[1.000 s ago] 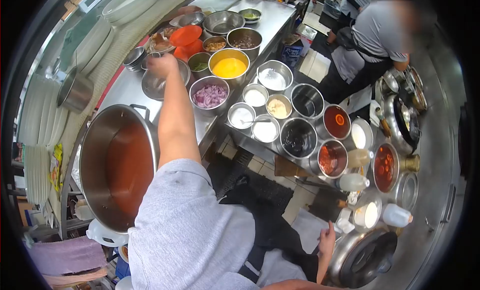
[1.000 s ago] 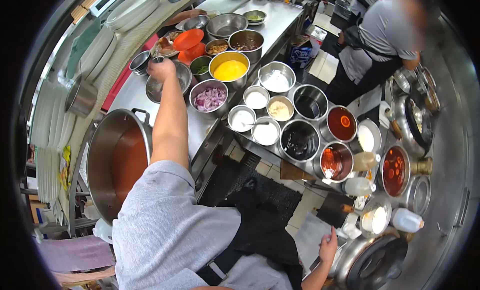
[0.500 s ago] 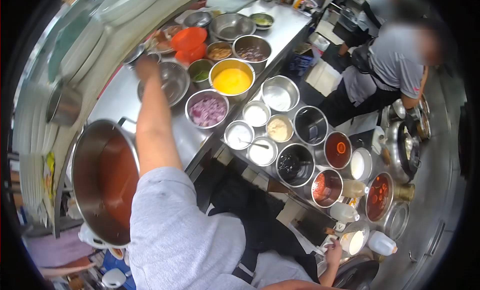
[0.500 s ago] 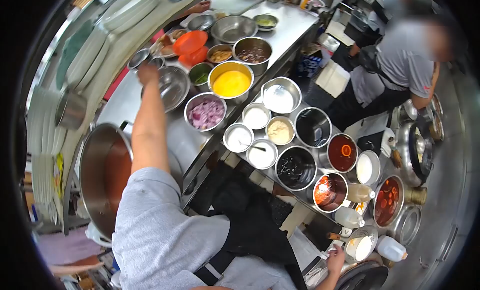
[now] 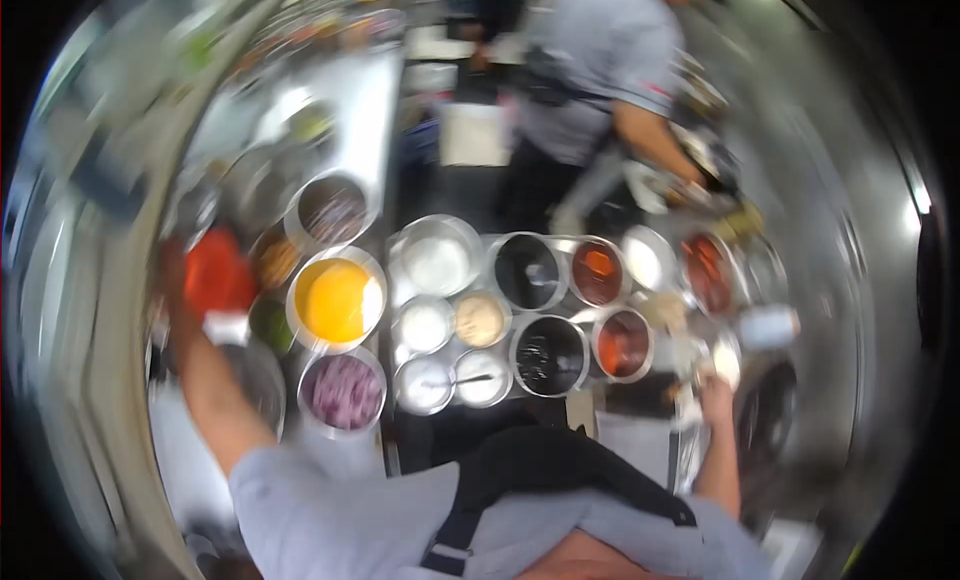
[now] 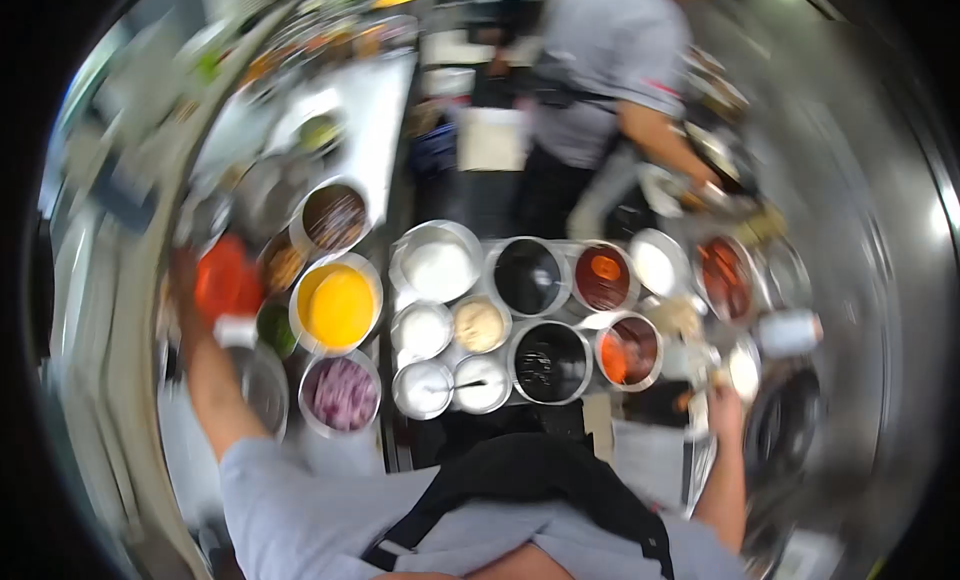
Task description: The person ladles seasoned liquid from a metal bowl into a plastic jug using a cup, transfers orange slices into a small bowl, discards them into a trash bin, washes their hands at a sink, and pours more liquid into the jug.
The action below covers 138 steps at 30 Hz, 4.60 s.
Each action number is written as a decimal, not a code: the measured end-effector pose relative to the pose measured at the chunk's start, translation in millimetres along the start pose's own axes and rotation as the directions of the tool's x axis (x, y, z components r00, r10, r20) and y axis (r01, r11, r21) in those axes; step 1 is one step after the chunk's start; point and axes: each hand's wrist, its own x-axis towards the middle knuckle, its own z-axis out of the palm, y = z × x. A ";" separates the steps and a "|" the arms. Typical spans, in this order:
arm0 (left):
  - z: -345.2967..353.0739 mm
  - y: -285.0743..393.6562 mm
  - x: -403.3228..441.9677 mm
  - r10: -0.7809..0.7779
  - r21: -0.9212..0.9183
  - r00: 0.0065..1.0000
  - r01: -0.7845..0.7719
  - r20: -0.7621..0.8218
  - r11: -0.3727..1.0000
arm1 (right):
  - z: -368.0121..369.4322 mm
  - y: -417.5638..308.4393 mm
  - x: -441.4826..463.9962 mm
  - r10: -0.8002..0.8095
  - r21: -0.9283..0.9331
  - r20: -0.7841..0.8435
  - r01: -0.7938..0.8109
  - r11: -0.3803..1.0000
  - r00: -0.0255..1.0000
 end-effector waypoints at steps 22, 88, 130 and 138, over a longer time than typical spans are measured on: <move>-81.0 93.9 168.6 -0.565 0.205 0.640 0.548 0.521 0.811 | -36.8 6.8 -6.0 0.231 -0.024 -0.233 -0.243 0.970 0.945; -769.4 733.2 214.0 -0.401 -0.318 0.896 0.442 0.191 0.838 | 8.1 40.8 532.3 -0.332 0.566 0.273 0.127 0.814 0.903; -646.3 1004.6 252.6 0.637 -0.240 0.466 0.879 0.615 -0.411 | -30.3 204.8 189.7 -0.417 0.767 0.092 -0.331 -0.549 0.904; -642.8 953.9 250.4 0.415 -0.409 0.580 0.804 0.701 -0.432 | -24.6 171.0 202.7 -0.512 0.833 0.107 -0.358 -0.422 0.852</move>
